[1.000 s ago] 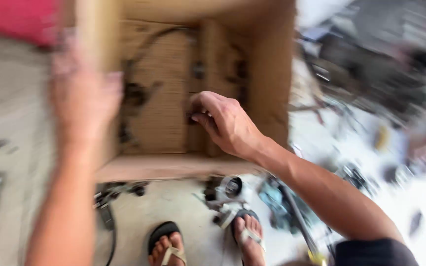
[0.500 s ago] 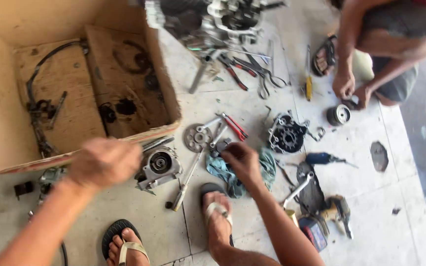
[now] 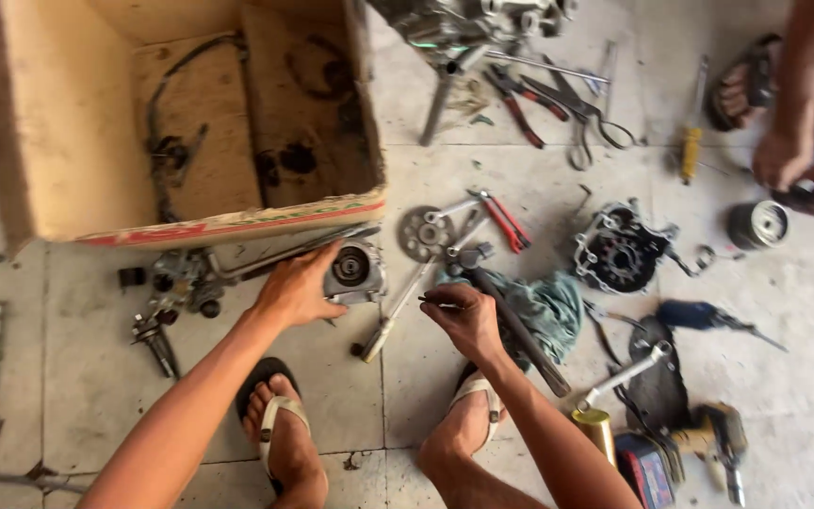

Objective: Disassembling and inspecting a motorcycle engine component using various hand tools

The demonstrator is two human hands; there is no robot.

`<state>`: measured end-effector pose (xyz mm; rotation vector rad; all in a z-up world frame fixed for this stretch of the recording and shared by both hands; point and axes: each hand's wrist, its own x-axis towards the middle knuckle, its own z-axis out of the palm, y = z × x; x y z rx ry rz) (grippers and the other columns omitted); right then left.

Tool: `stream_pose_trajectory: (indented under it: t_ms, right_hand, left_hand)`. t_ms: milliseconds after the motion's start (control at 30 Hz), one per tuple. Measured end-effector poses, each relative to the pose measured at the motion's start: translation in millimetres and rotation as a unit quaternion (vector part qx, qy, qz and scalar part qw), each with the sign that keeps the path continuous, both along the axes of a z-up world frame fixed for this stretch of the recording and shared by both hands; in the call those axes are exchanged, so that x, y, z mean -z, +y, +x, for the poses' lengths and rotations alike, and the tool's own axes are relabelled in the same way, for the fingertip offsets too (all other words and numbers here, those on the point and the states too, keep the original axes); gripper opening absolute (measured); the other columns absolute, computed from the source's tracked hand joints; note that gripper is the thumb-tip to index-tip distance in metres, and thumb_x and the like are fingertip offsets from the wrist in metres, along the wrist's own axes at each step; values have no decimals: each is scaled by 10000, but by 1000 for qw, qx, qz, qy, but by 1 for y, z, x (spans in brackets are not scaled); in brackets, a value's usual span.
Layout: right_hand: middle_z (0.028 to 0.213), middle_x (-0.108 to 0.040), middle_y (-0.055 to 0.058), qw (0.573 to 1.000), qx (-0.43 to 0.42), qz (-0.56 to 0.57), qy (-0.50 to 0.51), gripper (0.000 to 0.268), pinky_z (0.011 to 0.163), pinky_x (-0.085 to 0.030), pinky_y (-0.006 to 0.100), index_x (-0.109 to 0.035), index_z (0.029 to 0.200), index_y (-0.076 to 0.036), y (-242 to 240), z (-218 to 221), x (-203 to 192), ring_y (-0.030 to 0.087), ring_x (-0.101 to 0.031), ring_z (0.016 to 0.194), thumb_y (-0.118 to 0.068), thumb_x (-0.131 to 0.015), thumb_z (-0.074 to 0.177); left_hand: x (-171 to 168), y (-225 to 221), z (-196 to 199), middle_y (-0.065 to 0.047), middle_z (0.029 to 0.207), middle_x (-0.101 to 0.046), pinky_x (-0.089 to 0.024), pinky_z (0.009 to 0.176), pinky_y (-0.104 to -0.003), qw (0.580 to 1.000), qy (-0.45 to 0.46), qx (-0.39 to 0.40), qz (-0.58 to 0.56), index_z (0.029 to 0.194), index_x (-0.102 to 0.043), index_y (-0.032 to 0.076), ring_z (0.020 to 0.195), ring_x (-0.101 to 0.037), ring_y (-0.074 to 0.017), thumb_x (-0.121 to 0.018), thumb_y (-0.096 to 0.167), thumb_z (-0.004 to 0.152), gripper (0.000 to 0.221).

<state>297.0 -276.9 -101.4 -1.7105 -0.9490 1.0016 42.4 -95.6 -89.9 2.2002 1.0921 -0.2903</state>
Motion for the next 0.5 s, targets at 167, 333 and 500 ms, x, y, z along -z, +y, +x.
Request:
stream_pose_trajectory:
  t_ms: [167, 333, 500]
  right_hand:
    - [780, -773, 85, 993, -55, 26, -99, 150, 648, -629, 340, -828, 892, -141, 50, -16, -9, 251, -767, 762, -110, -862, 749]
    - [879, -750, 79, 924, -203, 60, -320, 164, 663, -609, 482, -777, 1005, -183, 79, -23, -3, 360, -730, 788, -138, -747, 850]
    - [973, -704, 7, 830, -260, 102, -482, 142, 687, -600, 363, -744, 1021, -229, 78, -18, -2, 254, -716, 905, -190, -627, 950]
  left_hand:
    - [-18, -2, 21, -62, 1517, -541, -495, 1063, -547, 999, -26, 28, -34, 1568, -364, 186, 1305, -588, -343, -878, 357, 590, 1119]
    - [17, -21, 46, -63, 1542, -504, -527, 1022, -517, 995, -35, 88, -15, 1580, -313, 175, 1289, -606, -306, -853, 461, 593, 1162]
    - [-10, -21, 42, -94, 1574, -457, -512, 1015, -536, 995, -56, 63, -59, 1592, -270, 151, 1305, -586, -353, -851, 376, 644, 1135]
